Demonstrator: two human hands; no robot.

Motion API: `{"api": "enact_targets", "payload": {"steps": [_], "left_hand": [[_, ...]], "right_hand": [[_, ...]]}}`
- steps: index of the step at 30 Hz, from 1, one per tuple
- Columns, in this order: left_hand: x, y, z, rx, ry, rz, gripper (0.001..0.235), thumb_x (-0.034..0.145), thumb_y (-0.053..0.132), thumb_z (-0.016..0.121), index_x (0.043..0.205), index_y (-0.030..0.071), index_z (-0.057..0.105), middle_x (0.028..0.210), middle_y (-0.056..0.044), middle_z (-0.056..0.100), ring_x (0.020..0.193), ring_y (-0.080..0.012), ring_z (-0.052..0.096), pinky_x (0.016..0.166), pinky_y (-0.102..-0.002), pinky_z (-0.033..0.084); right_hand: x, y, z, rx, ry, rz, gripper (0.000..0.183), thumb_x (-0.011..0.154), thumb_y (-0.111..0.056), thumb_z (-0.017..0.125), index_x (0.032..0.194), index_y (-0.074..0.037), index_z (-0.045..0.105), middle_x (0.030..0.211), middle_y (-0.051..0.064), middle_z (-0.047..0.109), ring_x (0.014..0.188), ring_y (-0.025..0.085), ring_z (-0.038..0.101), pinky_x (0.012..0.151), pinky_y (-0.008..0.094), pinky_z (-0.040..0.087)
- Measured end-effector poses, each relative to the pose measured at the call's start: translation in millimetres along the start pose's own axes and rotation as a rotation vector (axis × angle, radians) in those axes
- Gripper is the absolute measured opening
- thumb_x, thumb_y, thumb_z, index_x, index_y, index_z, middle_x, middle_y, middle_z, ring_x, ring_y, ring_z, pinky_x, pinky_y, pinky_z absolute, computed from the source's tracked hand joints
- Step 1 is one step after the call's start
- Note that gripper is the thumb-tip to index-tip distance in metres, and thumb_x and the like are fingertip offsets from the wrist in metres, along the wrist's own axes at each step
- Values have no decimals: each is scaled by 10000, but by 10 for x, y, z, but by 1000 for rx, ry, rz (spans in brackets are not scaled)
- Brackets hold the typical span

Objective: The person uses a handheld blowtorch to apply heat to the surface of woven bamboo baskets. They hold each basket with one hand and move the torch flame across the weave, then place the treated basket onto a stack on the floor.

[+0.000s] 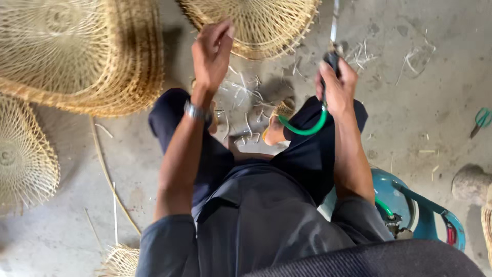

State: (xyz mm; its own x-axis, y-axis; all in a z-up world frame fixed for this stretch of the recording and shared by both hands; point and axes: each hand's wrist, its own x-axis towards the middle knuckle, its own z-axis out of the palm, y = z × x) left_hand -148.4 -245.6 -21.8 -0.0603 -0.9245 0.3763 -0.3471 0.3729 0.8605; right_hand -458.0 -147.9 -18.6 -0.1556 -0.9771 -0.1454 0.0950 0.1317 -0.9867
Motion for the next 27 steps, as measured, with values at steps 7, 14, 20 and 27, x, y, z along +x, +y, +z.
{"api": "enact_targets", "payload": {"steps": [7,14,20,27], "left_hand": [[-339,-2315,1280,916,-429,237,390,879,326,627,1238,191,698,1062,-256,687,987,-468,633,814,-551,541],[-429,-3271,1972,605,-916,-308,469,898,244,586,1362,182,561,1327,-197,628,1240,-417,573,1056,-540,475],[-375,-3673,2339,705,-970,-385,584,866,158,557,1445,202,495,1424,-187,549,1344,-417,473,1101,-565,399],[-378,-3807,2381,903,-1099,-312,761,856,181,611,1569,211,345,1599,-142,371,1521,-386,244,1177,-760,26]], "right_hand": [[525,176,55,129,28,120,141,1058,-156,655,1018,-44,580,760,24,600,528,81,534,430,251,430],[591,167,-14,124,134,175,149,1050,-159,642,1038,-23,582,758,27,583,535,81,535,436,249,430],[618,158,-98,122,224,251,161,1036,-167,635,1020,-13,593,765,35,613,520,80,535,423,245,438],[604,209,-153,139,225,266,199,1026,-185,657,1055,3,599,783,42,621,520,80,537,426,242,446]]}}
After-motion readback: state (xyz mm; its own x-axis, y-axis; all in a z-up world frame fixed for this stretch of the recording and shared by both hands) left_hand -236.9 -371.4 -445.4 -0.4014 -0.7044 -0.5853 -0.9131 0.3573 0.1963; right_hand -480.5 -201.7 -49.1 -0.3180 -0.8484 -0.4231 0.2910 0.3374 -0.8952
